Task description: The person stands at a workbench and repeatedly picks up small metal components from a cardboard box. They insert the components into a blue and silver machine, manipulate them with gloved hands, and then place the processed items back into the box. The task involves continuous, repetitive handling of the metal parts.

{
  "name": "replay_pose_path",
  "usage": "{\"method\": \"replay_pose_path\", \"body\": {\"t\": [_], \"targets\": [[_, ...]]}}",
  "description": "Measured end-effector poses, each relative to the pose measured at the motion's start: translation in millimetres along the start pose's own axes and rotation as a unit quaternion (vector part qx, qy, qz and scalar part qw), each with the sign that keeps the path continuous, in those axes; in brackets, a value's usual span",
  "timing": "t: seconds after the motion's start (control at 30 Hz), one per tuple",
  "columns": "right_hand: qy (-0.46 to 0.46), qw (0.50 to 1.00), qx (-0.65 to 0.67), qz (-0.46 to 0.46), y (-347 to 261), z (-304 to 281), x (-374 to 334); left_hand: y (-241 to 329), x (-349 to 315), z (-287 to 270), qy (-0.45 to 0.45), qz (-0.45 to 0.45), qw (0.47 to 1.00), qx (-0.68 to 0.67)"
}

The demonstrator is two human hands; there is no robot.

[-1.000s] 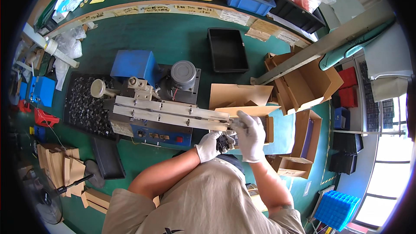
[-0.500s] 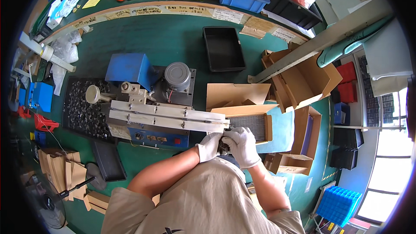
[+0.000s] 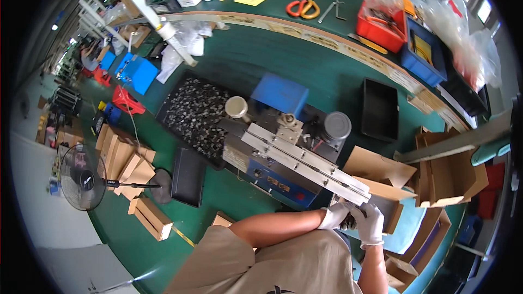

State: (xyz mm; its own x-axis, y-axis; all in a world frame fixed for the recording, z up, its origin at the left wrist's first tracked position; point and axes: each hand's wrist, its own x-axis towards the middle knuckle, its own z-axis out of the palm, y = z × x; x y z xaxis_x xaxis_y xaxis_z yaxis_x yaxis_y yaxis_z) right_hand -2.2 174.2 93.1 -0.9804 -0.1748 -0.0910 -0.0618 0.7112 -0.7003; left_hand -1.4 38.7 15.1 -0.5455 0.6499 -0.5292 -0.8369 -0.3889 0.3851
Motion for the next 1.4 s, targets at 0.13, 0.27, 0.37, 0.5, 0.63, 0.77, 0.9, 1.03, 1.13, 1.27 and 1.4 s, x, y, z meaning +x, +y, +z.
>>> {"method": "replay_pose_path", "body": {"t": [0.13,0.27,0.37,0.5,0.63,0.77,0.9,1.03,1.13,1.27,1.4], "targets": [[0.006,0.999,0.031,0.010,9.8,3.8,0.3,-0.5,-4.8,-12.4,-0.010,0.014,0.999,0.048],[0.035,0.999,-0.017,0.010,-9.6,-10.5,0.0,1.4,-4.0,-5.7,-0.012,0.034,0.999,0.031],[0.113,0.993,-0.011,0.023,-23.6,-12.5,4.0,13.5,-6.8,-2.0,-0.004,0.091,0.981,0.172],[0.152,0.985,-0.065,-0.052,-27.0,-18.5,5.9,6.2,12.4,-16.1,0.006,0.089,0.996,-0.006],[0.131,0.989,-0.053,-0.045,-21.4,-33.3,11.8,4.7,19.3,-20.4,-0.055,0.023,0.943,-0.327],[0.079,0.989,-0.058,-0.106,-19.4,-38.2,17.8,4.9,16.6,-23.6,-0.048,-0.002,0.957,-0.286],[0.046,0.985,-0.062,-0.154,-33.9,-35.7,24.9,6.9,15.1,-19.0,-0.030,0.013,0.957,-0.288],[0.075,0.970,-0.088,-0.215,-36.6,-29.4,30.2,9.4,8.3,-16.3,-0.028,0.043,0.984,-0.170],[0.209,0.972,-0.011,-0.111,-14.2,-18.4,9.3,8.4,8.9,-17.6,-0.023,0.037,0.992,-0.122],[0.049,0.990,-0.104,-0.086,-14.8,-12.9,1.8,15.2,5.7,-1.4,0.027,0.046,0.996,-0.069],[0.003,0.999,-0.027,-0.032,-1.3,-7.3,-1.5,12.4,7.8,-18.8,-0.045,-0.008,0.995,-0.091]]}}
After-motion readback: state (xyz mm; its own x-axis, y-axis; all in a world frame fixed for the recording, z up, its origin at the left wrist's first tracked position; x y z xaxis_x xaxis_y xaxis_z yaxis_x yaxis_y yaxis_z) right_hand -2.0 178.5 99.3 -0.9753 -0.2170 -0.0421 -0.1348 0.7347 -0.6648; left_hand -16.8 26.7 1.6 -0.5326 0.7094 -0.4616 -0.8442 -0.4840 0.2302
